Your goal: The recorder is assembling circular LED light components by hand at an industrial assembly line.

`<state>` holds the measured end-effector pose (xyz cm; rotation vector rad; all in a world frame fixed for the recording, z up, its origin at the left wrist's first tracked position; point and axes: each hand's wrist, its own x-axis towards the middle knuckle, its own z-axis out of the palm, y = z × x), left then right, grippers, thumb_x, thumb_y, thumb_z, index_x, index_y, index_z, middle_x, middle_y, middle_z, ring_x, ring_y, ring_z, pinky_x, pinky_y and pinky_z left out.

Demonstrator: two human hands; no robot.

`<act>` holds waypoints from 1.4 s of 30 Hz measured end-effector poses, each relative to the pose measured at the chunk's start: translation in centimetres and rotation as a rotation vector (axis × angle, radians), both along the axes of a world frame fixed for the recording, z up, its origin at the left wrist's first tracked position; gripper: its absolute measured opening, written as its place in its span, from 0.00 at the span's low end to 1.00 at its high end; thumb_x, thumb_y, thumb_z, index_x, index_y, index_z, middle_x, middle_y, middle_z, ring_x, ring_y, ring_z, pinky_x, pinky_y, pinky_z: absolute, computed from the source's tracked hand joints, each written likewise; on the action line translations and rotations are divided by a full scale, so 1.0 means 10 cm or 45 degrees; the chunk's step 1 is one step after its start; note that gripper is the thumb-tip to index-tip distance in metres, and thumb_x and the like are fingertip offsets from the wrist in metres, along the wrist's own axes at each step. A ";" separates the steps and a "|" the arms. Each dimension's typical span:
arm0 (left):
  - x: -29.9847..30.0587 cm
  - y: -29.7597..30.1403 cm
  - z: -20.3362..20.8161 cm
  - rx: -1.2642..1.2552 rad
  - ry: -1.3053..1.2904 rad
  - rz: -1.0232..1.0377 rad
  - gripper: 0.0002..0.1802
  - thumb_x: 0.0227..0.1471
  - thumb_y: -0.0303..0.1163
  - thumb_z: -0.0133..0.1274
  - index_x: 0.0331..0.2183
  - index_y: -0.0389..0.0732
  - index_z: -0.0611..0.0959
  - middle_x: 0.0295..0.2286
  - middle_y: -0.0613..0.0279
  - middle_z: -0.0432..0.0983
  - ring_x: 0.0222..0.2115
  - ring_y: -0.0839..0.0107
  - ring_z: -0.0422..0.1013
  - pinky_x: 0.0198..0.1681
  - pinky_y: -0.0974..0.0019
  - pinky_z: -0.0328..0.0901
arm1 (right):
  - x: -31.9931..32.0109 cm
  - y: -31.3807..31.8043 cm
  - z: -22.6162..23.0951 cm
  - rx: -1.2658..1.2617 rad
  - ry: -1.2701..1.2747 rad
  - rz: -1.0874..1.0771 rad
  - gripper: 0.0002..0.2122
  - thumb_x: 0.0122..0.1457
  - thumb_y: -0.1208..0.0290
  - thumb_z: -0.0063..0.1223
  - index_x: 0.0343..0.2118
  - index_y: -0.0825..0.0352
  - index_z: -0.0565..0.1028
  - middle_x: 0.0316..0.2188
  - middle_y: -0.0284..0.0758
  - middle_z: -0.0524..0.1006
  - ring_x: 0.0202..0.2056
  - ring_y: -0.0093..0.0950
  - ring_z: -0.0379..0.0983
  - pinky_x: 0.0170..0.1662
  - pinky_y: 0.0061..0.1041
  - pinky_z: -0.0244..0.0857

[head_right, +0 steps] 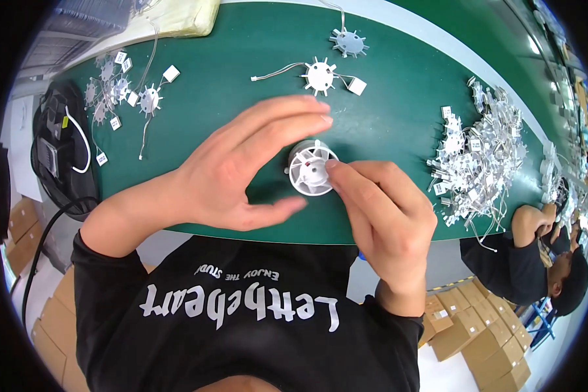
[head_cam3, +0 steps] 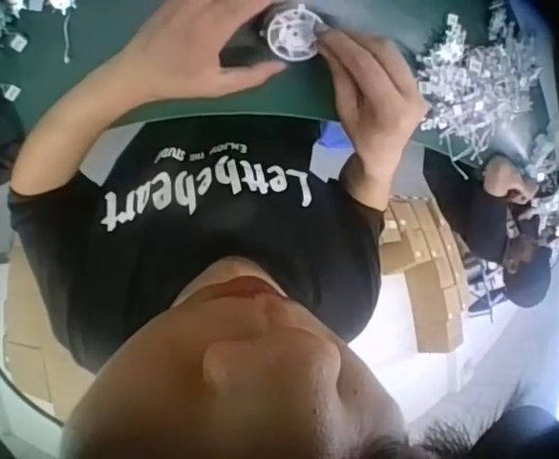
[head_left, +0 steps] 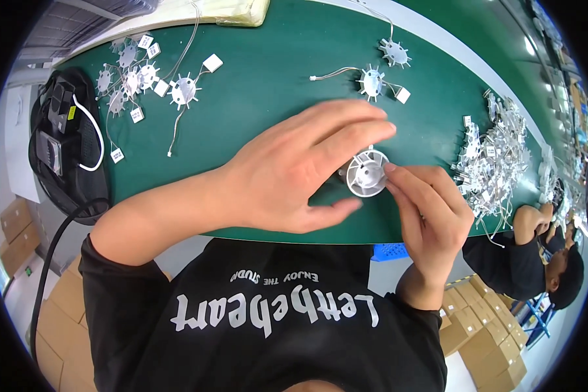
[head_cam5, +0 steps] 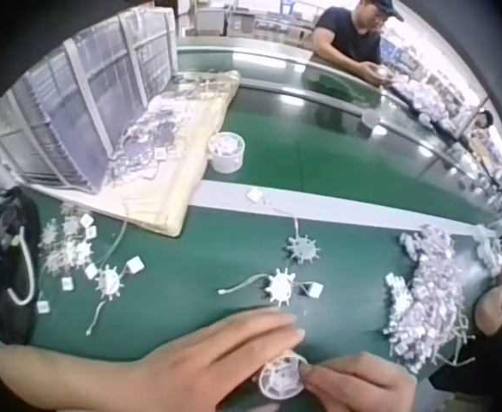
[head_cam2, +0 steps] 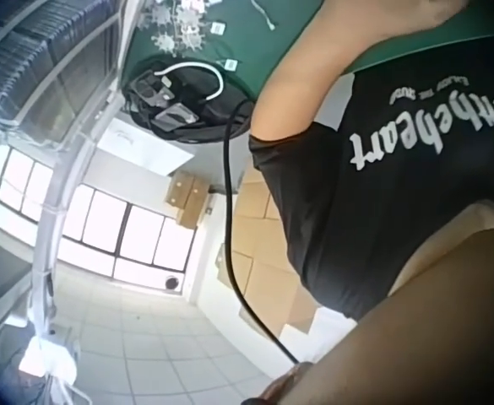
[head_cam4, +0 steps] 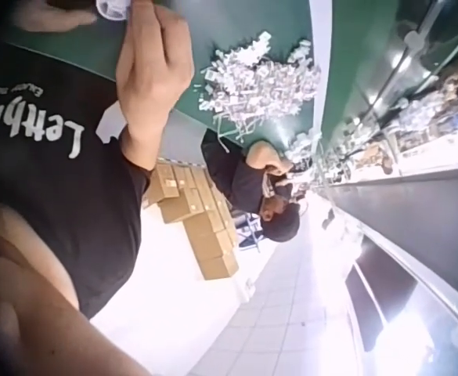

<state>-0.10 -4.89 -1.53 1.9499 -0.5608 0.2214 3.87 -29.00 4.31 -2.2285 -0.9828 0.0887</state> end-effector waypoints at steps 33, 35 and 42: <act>-0.06 -0.01 -0.02 0.089 -0.112 0.086 0.28 0.43 0.34 0.76 0.46 0.41 0.81 0.40 0.60 0.73 0.39 0.58 0.75 0.42 0.57 0.69 | 0.55 0.23 0.20 -0.016 -0.005 0.009 0.15 0.54 0.77 0.71 0.45 0.68 0.83 0.36 0.38 0.78 0.39 0.34 0.77 0.43 0.32 0.71; -0.08 0.00 0.02 0.089 -0.248 0.093 0.29 0.41 0.35 0.77 0.46 0.42 0.84 0.38 0.61 0.75 0.37 0.59 0.75 0.41 0.60 0.69 | 0.73 0.46 0.20 -0.038 -0.111 0.062 0.18 0.53 0.76 0.72 0.49 0.67 0.83 0.37 0.38 0.78 0.42 0.34 0.77 0.46 0.33 0.72; -0.15 0.17 0.00 -0.049 -0.572 0.161 0.28 0.46 0.38 0.77 0.46 0.43 0.83 0.45 0.61 0.76 0.44 0.58 0.75 0.46 0.54 0.69 | 1.03 1.14 0.00 -0.476 -0.624 0.624 0.09 0.62 0.75 0.66 0.42 0.71 0.80 0.41 0.38 0.80 0.41 0.28 0.78 0.41 0.30 0.71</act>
